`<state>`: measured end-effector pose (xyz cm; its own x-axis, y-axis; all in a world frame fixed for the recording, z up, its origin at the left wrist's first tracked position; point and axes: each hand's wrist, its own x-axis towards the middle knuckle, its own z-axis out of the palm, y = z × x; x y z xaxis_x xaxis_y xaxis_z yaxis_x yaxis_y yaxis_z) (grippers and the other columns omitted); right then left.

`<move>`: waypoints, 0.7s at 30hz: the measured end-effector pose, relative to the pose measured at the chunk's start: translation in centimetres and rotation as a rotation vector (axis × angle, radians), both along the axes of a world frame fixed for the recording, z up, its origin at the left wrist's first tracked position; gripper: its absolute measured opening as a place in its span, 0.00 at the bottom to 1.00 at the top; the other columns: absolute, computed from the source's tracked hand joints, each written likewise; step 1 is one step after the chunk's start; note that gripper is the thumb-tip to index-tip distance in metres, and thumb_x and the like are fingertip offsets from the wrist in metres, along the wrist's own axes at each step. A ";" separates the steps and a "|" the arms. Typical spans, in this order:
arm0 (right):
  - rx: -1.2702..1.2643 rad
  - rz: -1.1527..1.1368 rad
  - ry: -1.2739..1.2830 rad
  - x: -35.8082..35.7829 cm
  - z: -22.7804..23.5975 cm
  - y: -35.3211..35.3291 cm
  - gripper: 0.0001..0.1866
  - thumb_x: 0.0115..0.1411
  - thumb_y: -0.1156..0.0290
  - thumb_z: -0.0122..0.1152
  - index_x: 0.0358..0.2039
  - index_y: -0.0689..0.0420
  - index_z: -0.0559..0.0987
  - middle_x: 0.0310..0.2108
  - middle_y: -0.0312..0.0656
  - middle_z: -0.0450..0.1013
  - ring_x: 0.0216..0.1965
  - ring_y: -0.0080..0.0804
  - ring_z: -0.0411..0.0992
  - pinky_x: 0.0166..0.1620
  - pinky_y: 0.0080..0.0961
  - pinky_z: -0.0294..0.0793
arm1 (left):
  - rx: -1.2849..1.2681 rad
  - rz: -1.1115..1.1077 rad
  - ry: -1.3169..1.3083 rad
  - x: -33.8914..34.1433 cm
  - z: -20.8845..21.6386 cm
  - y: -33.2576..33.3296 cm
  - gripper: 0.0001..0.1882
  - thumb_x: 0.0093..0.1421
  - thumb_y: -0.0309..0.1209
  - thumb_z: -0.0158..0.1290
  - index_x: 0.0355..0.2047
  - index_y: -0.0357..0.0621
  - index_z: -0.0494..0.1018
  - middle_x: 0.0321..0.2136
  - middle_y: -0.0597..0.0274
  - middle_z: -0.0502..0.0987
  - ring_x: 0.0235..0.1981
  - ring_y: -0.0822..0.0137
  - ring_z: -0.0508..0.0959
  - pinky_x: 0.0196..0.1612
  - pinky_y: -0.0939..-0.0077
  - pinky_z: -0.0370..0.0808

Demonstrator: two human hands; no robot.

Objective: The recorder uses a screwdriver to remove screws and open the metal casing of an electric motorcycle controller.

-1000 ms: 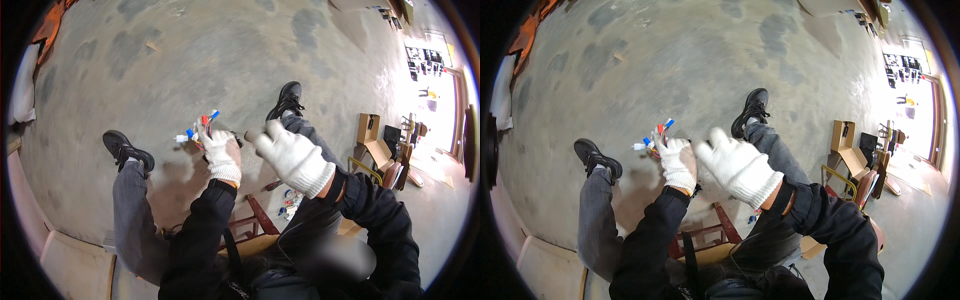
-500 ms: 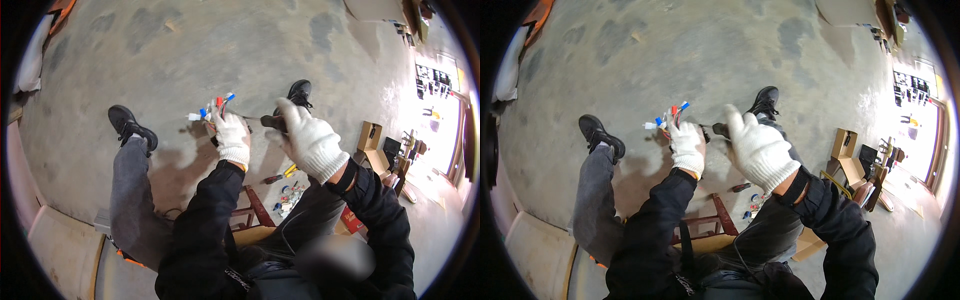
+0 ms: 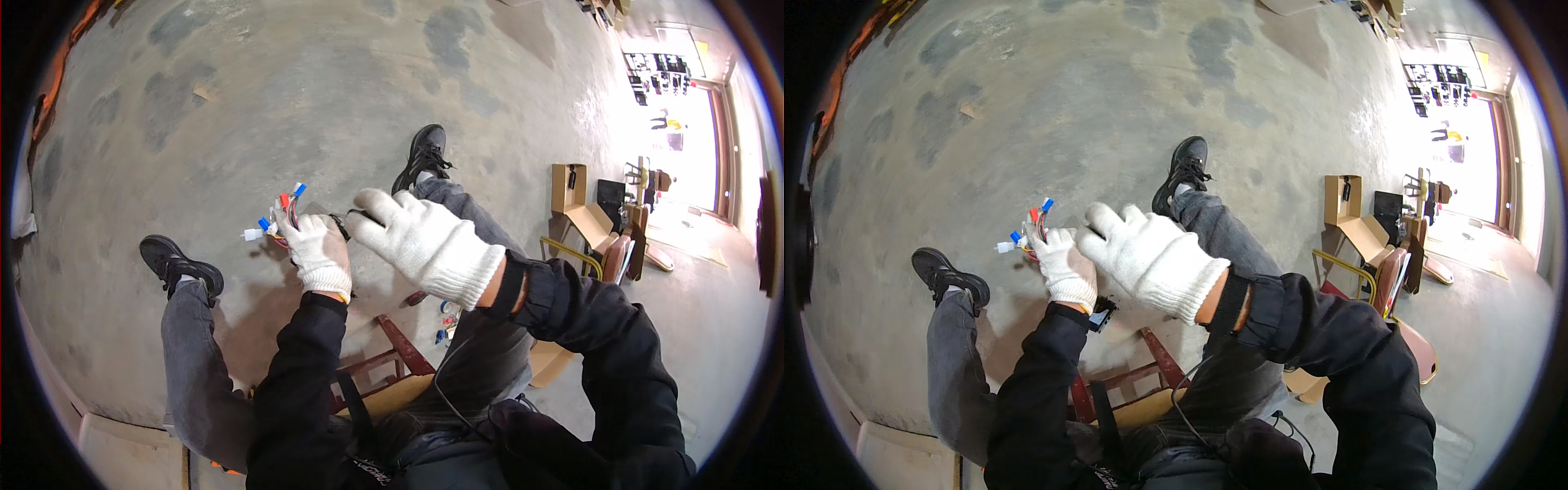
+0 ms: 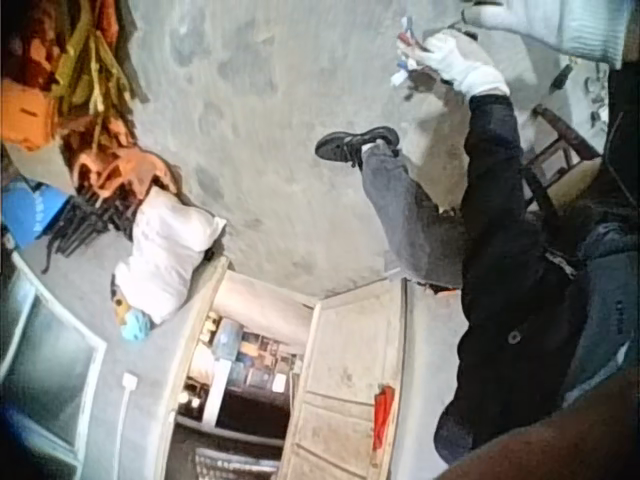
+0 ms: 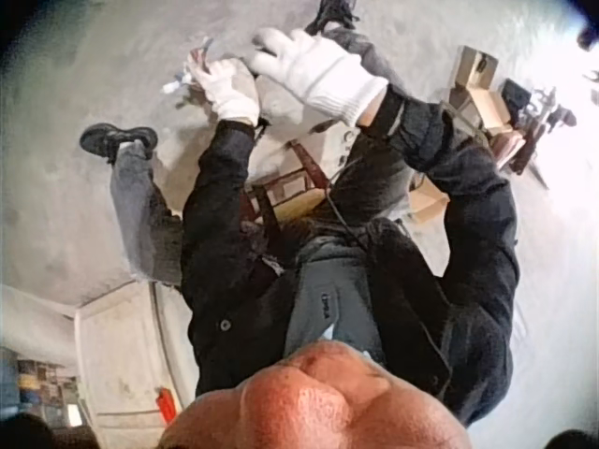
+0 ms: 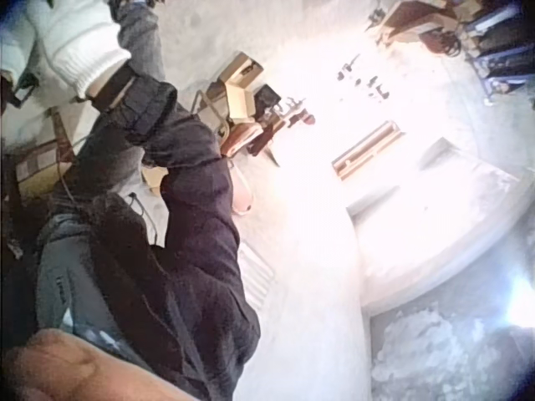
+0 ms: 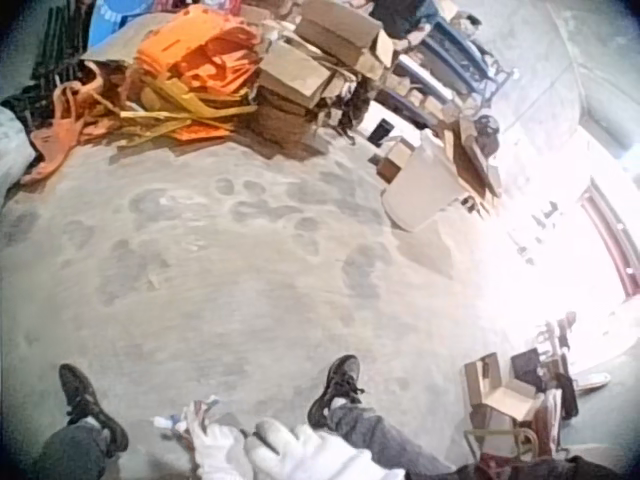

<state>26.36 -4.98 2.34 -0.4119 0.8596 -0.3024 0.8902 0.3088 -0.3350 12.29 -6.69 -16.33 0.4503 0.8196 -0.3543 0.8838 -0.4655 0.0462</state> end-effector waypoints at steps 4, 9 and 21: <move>-0.370 -0.327 -0.219 -1.4 0.4 0.6 0.17 0.65 0.67 0.59 0.53 0.54 0.73 0.47 0.58 0.72 0.36 0.55 0.82 0.38 0.49 0.83 | 0.112 -0.015 -0.139 -1.4 -0.5 -0.1 0.10 0.66 0.27 0.48 0.34 0.44 0.80 0.32 0.60 0.78 0.45 0.60 0.79 0.77 0.33 0.48; -0.218 -0.179 -0.048 -0.9 0.1 0.5 0.22 0.59 0.62 0.68 0.50 0.55 0.72 0.46 0.53 0.71 0.42 0.53 0.80 0.41 0.47 0.82 | 0.216 0.124 -0.233 -2.7 -3.6 -0.8 0.10 0.61 0.35 0.51 0.37 0.49 0.80 0.37 0.58 0.78 0.49 0.56 0.77 0.76 0.34 0.48; -0.077 -0.042 -0.122 -0.2 0.0 0.4 0.22 0.64 0.69 0.64 0.56 0.54 0.71 0.53 0.50 0.70 0.48 0.48 0.78 0.46 0.42 0.81 | 0.158 -0.026 -0.118 -1.2 -1.3 -0.6 0.12 0.63 0.32 0.51 0.41 0.44 0.80 0.38 0.57 0.79 0.52 0.57 0.76 0.78 0.38 0.46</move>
<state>26.15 -4.56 2.36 -0.3324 0.8477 -0.4135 0.9373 0.2481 -0.2449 11.13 -7.25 -17.62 0.5025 0.8485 -0.1661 0.8644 -0.4975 0.0733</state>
